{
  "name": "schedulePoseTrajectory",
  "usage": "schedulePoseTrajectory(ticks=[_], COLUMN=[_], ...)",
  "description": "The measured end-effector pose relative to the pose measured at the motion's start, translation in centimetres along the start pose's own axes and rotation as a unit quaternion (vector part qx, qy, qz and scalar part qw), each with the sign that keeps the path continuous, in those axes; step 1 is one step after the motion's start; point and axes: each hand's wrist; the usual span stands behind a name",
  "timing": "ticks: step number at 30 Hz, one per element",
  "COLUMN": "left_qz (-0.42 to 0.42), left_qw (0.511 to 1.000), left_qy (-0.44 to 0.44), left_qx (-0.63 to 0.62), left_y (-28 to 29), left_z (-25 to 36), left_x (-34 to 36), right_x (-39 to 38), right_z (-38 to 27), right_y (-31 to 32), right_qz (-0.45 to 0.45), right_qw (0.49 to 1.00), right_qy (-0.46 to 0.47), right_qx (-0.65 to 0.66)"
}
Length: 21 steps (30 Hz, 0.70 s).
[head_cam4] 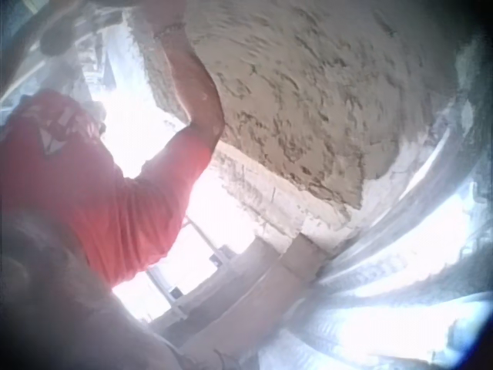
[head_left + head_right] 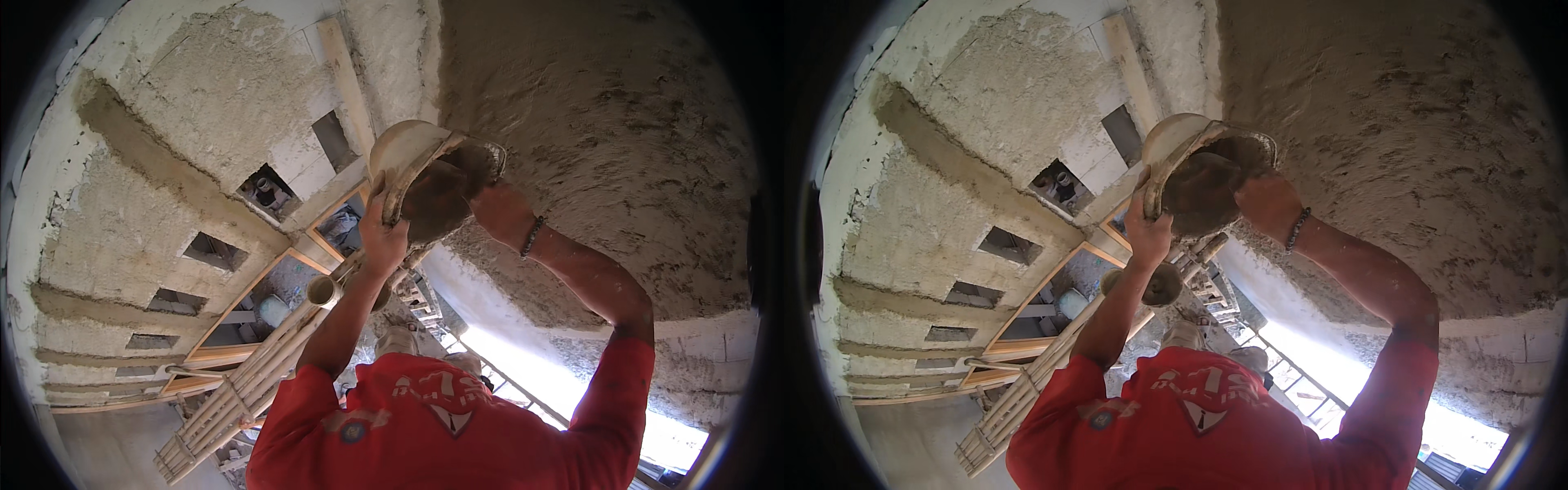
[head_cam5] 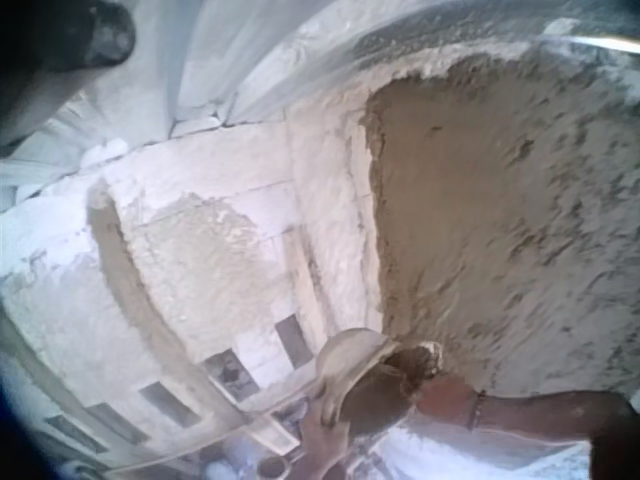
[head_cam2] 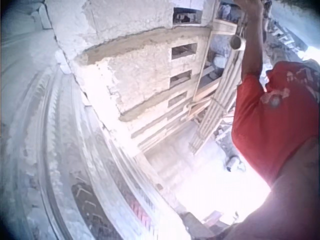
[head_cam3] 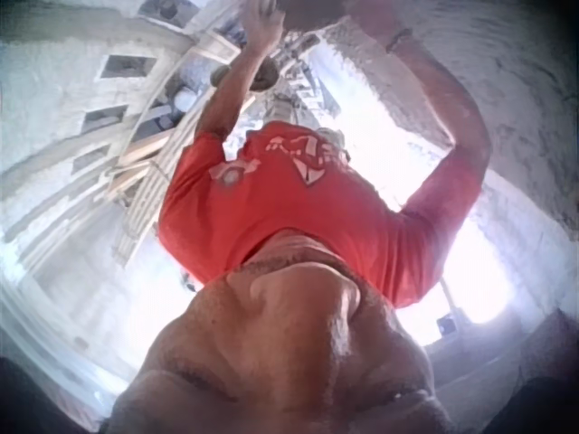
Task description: The person applies plaster to a wall using a trowel from a bucket and then levels the surface using a long wooden straight edge.
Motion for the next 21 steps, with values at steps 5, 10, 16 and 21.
schedulePoseTrajectory(ticks=[5,10,16,21], left_qz=[-0.010,0.038,0.022,0.028], left_qw=[1.000,0.987,0.988,0.999], left_qy=[0.017,0.153,0.150,0.037], left_qx=[-0.002,-0.020,-0.004,-0.024], left_y=[0.4,1.3,0.6,-1.4], left_z=[0.3,0.9,-0.3,0.6], left_x=[1.2,0.7,0.4,0.4], right_x=[-1.4,-5.7,-5.4,-3.4], right_z=[0.6,0.3,2.0,0.9], right_y=[-1.8,0.4,3.8,1.1], right_qz=[0.005,-0.013,0.038,-0.053], right_qw=[0.977,0.973,0.994,0.983], right_qy=[-0.059,-0.050,-0.093,-0.144], right_qx=[0.205,0.224,0.034,0.100])
Point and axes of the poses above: each hand's wrist, its own x-axis towards the middle knuckle, its own y-axis out of the back of the hand, z = x × y, and after that the axes turned 11 degrees about z, right-handed
